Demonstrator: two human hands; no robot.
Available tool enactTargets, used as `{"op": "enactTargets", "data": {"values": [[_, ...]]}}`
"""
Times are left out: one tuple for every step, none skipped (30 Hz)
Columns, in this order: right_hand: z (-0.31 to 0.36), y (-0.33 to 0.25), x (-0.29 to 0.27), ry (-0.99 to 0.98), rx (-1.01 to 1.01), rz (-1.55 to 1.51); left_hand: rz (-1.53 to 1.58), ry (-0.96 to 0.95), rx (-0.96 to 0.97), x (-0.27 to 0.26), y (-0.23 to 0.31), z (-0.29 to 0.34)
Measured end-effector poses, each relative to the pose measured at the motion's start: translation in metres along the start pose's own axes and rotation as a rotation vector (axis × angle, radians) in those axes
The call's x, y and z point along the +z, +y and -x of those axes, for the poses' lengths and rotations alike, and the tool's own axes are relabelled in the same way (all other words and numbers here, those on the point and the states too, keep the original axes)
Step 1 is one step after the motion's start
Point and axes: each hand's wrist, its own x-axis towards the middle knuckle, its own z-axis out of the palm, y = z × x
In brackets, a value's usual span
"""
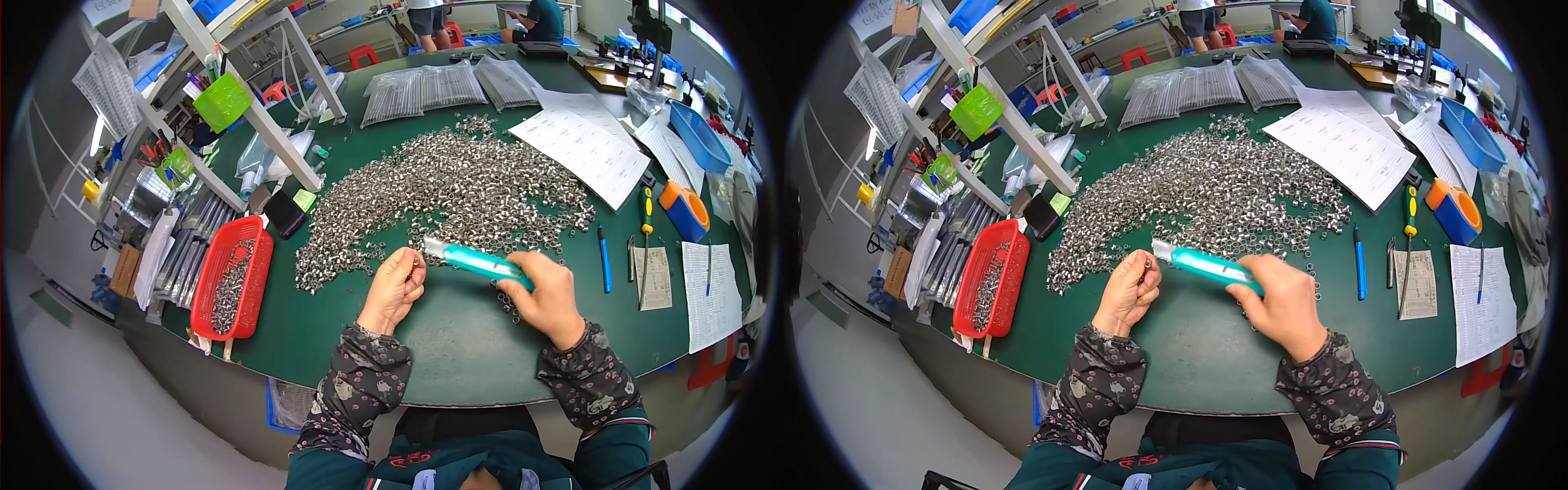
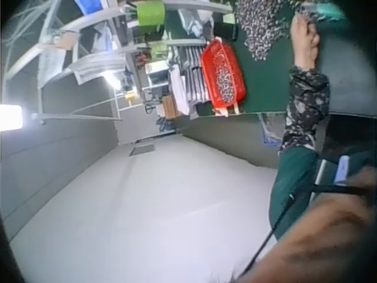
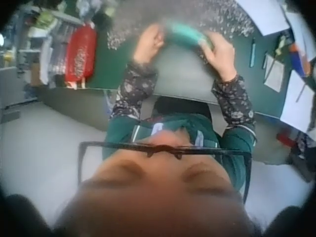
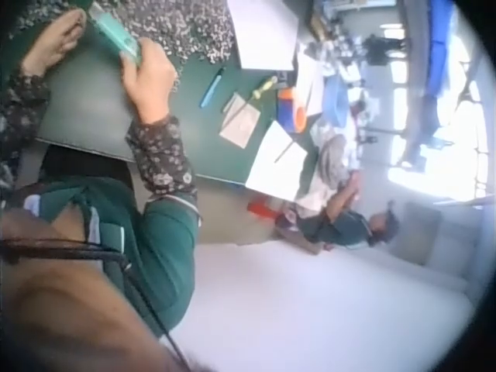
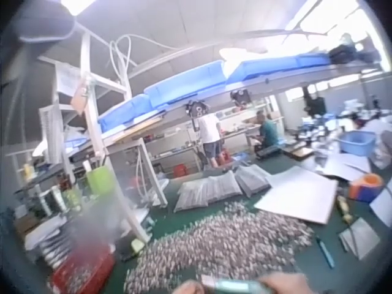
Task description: Inspecting and deburring small metal parts using a utility knife.
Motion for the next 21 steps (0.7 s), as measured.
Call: {"op": "enactTargets", "data": {"values": [[-0.0012,0.0038,0.0009,0.085,0.011,-0.061,0.014,-0.006,-0.004,-0.0004,0.0009,0.0002],[-0.0023,0.0056,0.0001,0.120,0.038,-0.097,0.028,-0.013,-0.008,-0.0006,0.0019,0.0005],[-0.0022,0.0060,0.0010,0.122,0.036,-0.096,0.028,-0.014,-0.006,-0.0005,0.0019,0.0005],[-0.0011,0.0061,0.0022,0.096,0.025,-0.070,0.004,-0.002,0.008,-0.0003,0.0017,0.0008],[-0.0005,0.0057,0.0029,0.071,0.014,-0.043,-0.019,0.010,0.023,0.0000,0.0020,0.0009],[0.0001,0.0047,0.0025,0.034,0.019,-0.050,-0.019,0.007,0.024,0.0014,0.0022,0.0011],[0.0006,0.0048,0.0023,0.036,0.018,-0.048,-0.027,0.019,0.042,0.0034,0.0030,0.0018],[0.0011,0.0052,0.0023,0.031,0.033,-0.049,-0.035,0.030,0.059,0.0048,0.0036,0.0021],[0.0009,0.0061,0.0030,0.023,0.049,-0.053,-0.035,0.032,0.059,0.0044,0.0036,0.0013],[0.0007,0.0062,0.0030,0.022,0.049,-0.054,-0.022,0.026,0.064,0.0040,0.0036,0.0004],[0.0006,0.0058,0.0025,-0.016,0.081,-0.062,-0.010,0.020,0.070,0.0037,0.0035,-0.0006],[0.0008,0.0049,0.0024,-0.053,0.111,-0.070,-0.011,0.020,0.071,0.0049,0.0043,0.0001],[0.0009,0.0044,0.0028,-0.053,0.110,-0.071,0.014,0.034,0.066,0.0073,0.0052,0.0011],[0.0009,0.0042,0.0034,-0.083,0.139,-0.086,0.039,0.048,0.060,0.0084,0.0054,0.0013],[0.0012,0.0038,0.0032,-0.112,0.169,-0.100,0.038,0.048,0.060,0.0079,0.0046,0.0012],[0.0015,0.0045,0.0036,-0.112,0.169,-0.101,0.038,0.046,0.096,0.0062,0.0030,0.0006],[0.0018,0.0059,0.0047,-0.132,0.166,-0.110,0.037,0.044,0.132,0.0042,0.0013,0.0000],[0.0019,0.0061,0.0047,-0.151,0.161,-0.119,0.037,0.043,0.132,0.0022,0.0008,-0.0004],[0.0018,0.0055,0.0040,-0.151,0.162,-0.119,0.034,0.023,0.136,-0.0003,0.0005,-0.0007],[0.0017,0.0046,0.0033,-0.162,0.163,-0.128,0.031,0.002,0.139,-0.0013,0.0006,-0.0007],[0.0015,0.0047,0.0032,-0.173,0.164,-0.137,0.031,0.002,0.138,-0.0009,0.0006,-0.0008]]}}
